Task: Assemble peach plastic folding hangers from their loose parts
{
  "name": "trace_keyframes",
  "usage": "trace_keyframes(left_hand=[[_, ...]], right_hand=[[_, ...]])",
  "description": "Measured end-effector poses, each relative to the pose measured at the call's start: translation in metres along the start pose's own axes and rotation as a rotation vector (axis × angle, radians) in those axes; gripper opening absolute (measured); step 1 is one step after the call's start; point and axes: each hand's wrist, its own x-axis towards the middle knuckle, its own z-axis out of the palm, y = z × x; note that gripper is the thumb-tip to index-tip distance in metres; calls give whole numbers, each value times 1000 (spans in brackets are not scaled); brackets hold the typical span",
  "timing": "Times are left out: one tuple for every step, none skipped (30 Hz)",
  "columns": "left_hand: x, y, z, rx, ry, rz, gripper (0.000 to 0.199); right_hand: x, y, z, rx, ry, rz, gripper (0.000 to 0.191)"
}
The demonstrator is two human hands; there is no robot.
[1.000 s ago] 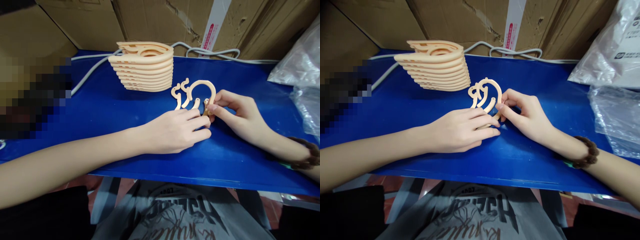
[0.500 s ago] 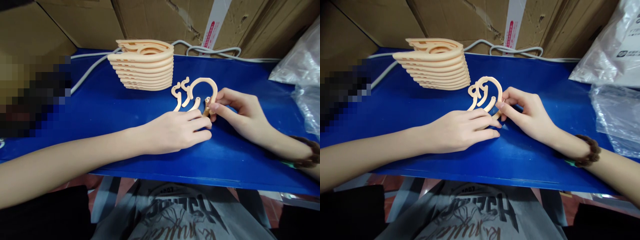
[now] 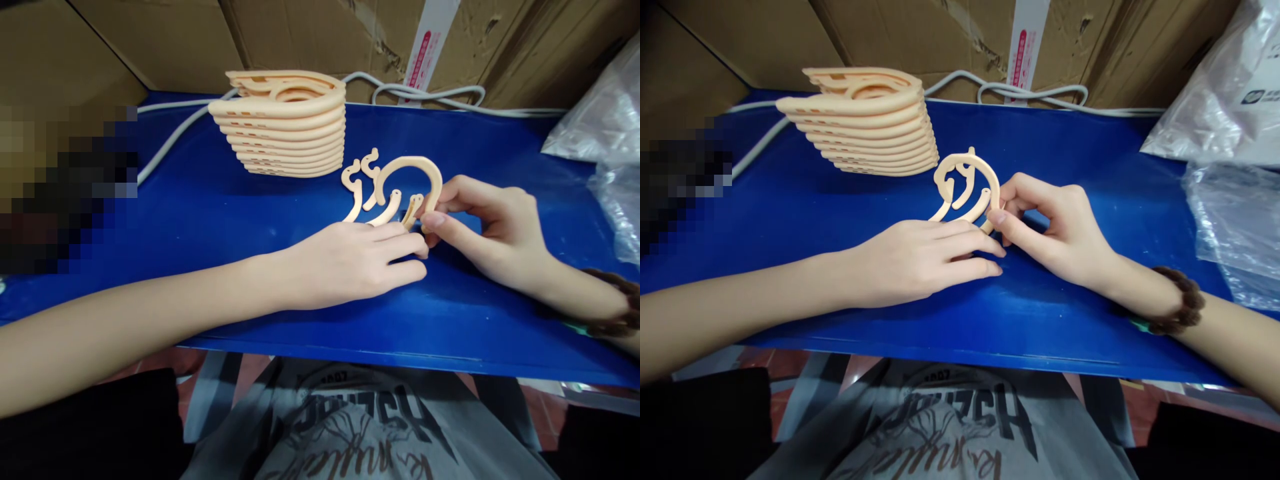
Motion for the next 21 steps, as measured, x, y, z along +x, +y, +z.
trace_keyframes(left_hand=[[0,1,0,6,-6,-13,39],[0,1,0,10,-12,-27,39],[0,2,-1,11,-20,-39,40],[0,2,-1,8,-31,-49,40],[0,3,-1,4,-41,-57,41],[-1,3,0,0,-45,-62,41],[-1,2,0,-3,-44,-64,41],[-1,2,1,-4,-37,-64,40],[-1,1,2,-7,-24,-64,39],[-1,1,3,-11,-8,-63,38],[-1,0,4,-15,7,-61,37],[-1,0,4,-19,19,-59,35],[-1,-1,5,-19,27,-57,35],[-1,-1,5,-16,36,-53,35],[-1,-1,5,-9,42,-48,34],[0,-1,5,0,47,-42,34],[0,-1,5,7,49,-39,34],[0,-1,5,12,48,-36,33],[0,-1,5,15,43,-32,33],[0,-2,4,17,34,-30,32],[1,-2,4,19,23,-32,30]], right_hand=[[0,0,-1,-6,-2,-10,17],[0,0,-1,-14,3,-12,17],[0,0,-1,-22,7,-11,17],[0,1,-1,-30,11,-12,18],[0,1,-1,-41,14,-13,18],[0,1,-1,-51,17,-13,18],[0,1,-1,-60,18,-15,18],[0,2,-1,-69,19,-20,17],[0,2,-1,-78,20,-21,17],[0,2,-1,-84,20,-19,17],[0,2,-1,-85,17,-14,18],[0,2,-1,-82,16,-9,19],[0,2,0,-77,15,-1,20],[0,2,0,-69,12,6,21],[0,2,0,-59,10,7,22],[0,2,0,-50,9,6,22],[0,1,0,-43,10,5,22],[0,1,0,-38,9,8,22],[0,0,0,-35,8,11,22],[0,0,0,-33,9,13,23],[0,0,0,-33,9,15,23]])
